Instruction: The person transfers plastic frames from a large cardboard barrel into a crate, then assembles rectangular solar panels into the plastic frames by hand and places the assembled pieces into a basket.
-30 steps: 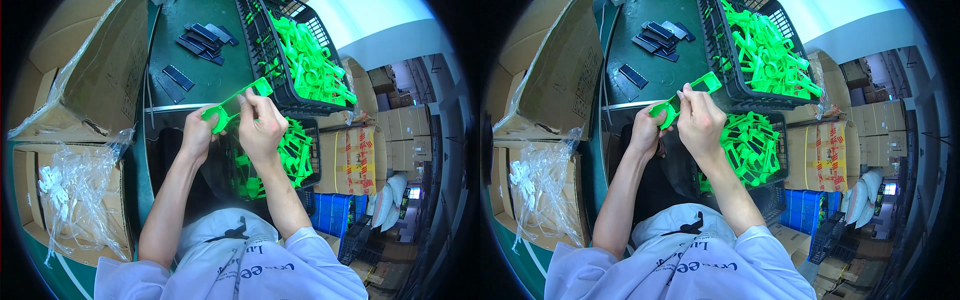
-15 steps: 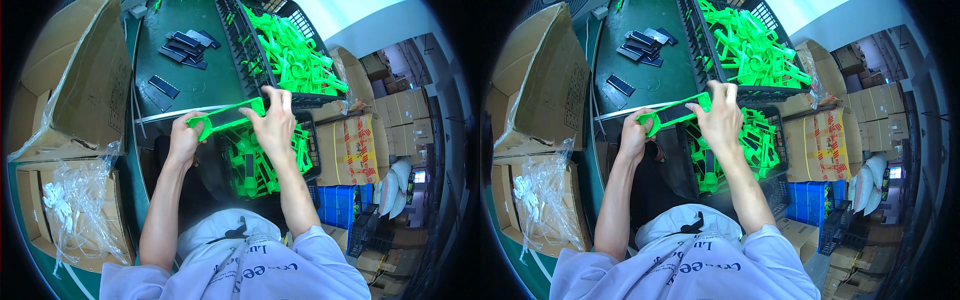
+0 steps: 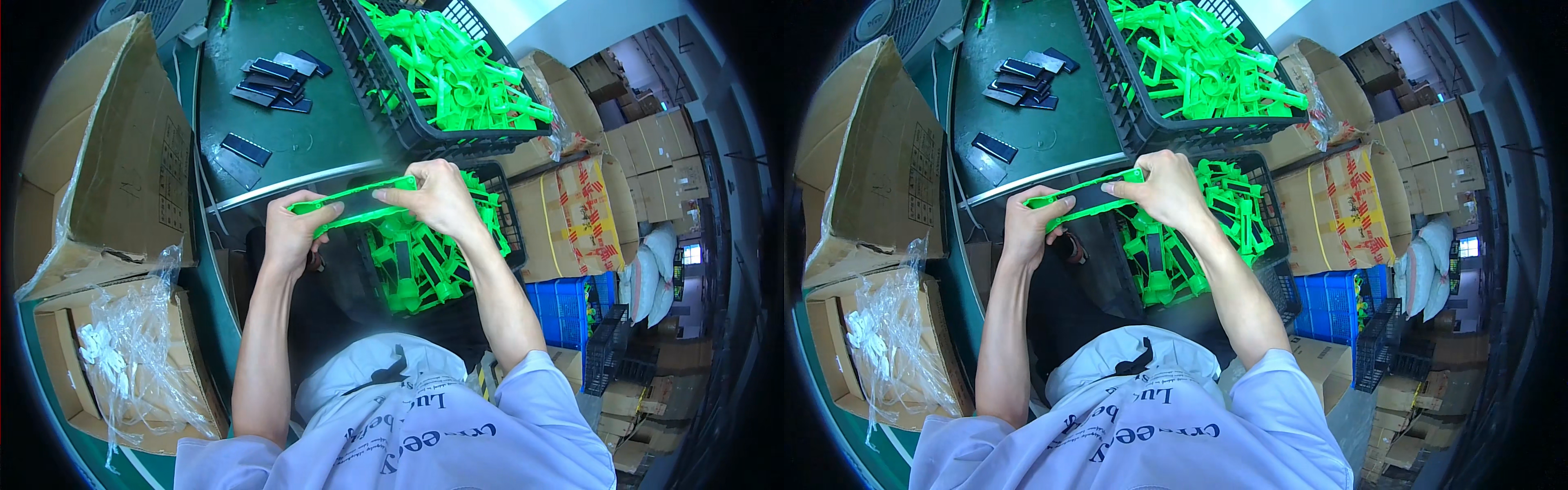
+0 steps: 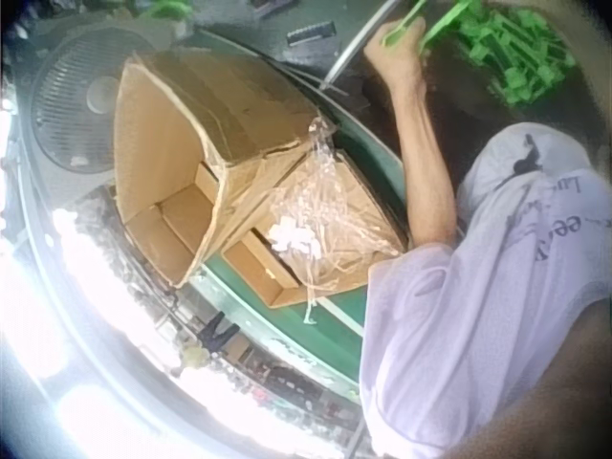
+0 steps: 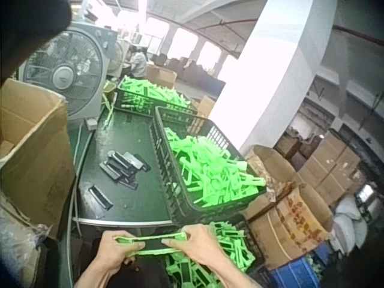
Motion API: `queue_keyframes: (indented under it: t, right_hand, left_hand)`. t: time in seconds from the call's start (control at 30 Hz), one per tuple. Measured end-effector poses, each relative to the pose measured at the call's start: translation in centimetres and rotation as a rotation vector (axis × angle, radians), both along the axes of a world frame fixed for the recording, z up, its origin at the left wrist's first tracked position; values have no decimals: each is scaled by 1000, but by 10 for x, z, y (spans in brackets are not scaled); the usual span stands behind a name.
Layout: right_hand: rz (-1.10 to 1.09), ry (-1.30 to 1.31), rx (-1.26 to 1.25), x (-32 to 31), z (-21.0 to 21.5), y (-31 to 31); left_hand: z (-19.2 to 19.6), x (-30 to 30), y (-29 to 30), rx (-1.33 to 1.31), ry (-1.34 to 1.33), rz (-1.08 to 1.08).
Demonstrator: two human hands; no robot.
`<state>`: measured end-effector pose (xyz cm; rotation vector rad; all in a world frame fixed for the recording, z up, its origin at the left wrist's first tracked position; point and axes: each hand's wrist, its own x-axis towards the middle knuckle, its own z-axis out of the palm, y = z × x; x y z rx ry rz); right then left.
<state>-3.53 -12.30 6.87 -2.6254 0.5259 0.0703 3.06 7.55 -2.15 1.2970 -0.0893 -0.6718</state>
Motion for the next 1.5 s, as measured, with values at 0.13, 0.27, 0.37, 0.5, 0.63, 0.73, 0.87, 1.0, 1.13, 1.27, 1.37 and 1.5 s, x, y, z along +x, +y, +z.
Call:
queue_keyframes:
  t: [0.13, 0.27, 0.37, 0.5, 0.63, 0.73, 0.87, 1.0, 1.13, 1.27, 1.37, 1.5]
  right_hand:
    - [15, -45, 359, -3, 10, -4]
    - [4, 23, 414, -1, 14, -4]
    - [11, 27, 370, -1, 16, -3]
    - [58, -15, 229, 2, 13, -7]
    - [158, -12, 310, -10, 1, 6]
    - [183, -96, 396, -13, 0, 3]
    - [193, -83, 452, -17, 6, -3]
    - [286, 11, 28, -9, 53, -34]
    - [-60, 47, -415, 16, 98, -84]
    - [-143, -30, -519, 91, 47, -158]
    - [-234, 146, -571, 114, -11, -189]
    - [-321, 54, -726, 121, -11, -193]
  left_hand:
    - [1, 2, 2, -98, 31, -9]
    - [2, 2, 3, -115, 30, -21]
    - [1, 1, 3, -110, 4, -11]
    - [7, -4, -2, -70, -27, 54]
    - [1, -3, -2, -89, 35, 88]
    - [2, -3, -4, -154, 74, 43]
    - [3, -6, -8, -120, 99, -44]
    - [-16, -8, -3, -90, -52, -626]
    - [-18, -11, -11, 52, -172, -591]
    - [-11, -9, -16, 67, -110, -513]
    - [-10, -8, -16, 108, -140, -405]
    - [-12, 0, -7, 111, -91, -268]
